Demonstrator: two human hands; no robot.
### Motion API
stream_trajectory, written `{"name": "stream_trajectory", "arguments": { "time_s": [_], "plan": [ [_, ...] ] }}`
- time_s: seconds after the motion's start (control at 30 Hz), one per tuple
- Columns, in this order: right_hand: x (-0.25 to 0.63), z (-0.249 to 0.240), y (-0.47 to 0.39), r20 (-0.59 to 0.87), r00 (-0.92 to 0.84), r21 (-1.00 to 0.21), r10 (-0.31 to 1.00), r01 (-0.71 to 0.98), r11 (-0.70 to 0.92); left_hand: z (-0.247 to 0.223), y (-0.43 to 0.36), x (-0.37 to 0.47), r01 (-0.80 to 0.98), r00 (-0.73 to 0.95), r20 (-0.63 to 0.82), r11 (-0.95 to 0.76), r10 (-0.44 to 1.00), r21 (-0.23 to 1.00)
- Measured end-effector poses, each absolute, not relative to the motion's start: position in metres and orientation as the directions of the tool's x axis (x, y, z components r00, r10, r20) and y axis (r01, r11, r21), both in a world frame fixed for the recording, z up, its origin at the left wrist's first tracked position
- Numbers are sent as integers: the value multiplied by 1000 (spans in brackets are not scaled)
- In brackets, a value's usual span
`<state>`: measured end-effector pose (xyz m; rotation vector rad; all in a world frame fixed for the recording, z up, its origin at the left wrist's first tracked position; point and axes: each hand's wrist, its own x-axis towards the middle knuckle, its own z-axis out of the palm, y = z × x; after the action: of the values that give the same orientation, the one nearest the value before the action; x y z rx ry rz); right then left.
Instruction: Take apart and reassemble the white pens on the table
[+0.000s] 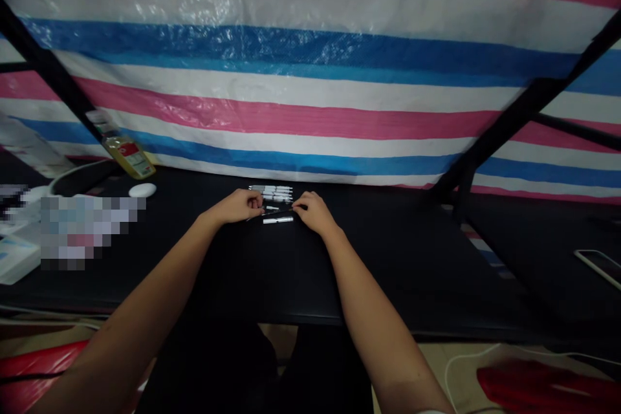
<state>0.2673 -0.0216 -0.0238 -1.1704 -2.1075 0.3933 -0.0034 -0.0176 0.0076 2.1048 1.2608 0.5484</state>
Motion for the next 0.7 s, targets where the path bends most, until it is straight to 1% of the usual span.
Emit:
{"name": "stream_trajectory", "arguments": {
  "time_s": [0.23, 0.33, 0.43, 0.53, 0.7],
  "plan": [
    [263, -29, -18, 397, -394, -542, 829, 629, 558, 10, -19, -2, 669, 472, 81, -417, 878, 615],
    [263, -28, -19, 399, -400, -553, 825, 613, 565, 8, -18, -3, 676, 466, 81, -414, 881, 610],
    [269, -26, -19, 410, -378, -592, 830, 582, 558, 6, -16, -4, 671, 458, 87, -409, 884, 618],
    [287, -25, -18, 405, -305, -638, 862, 581, 505, 5, -14, -5, 665, 459, 100, -416, 883, 620],
    [317, -25, -17, 271, -237, -700, 933, 617, 360, 5, -13, -6, 663, 469, 108, -431, 876, 612]
  ]
}}
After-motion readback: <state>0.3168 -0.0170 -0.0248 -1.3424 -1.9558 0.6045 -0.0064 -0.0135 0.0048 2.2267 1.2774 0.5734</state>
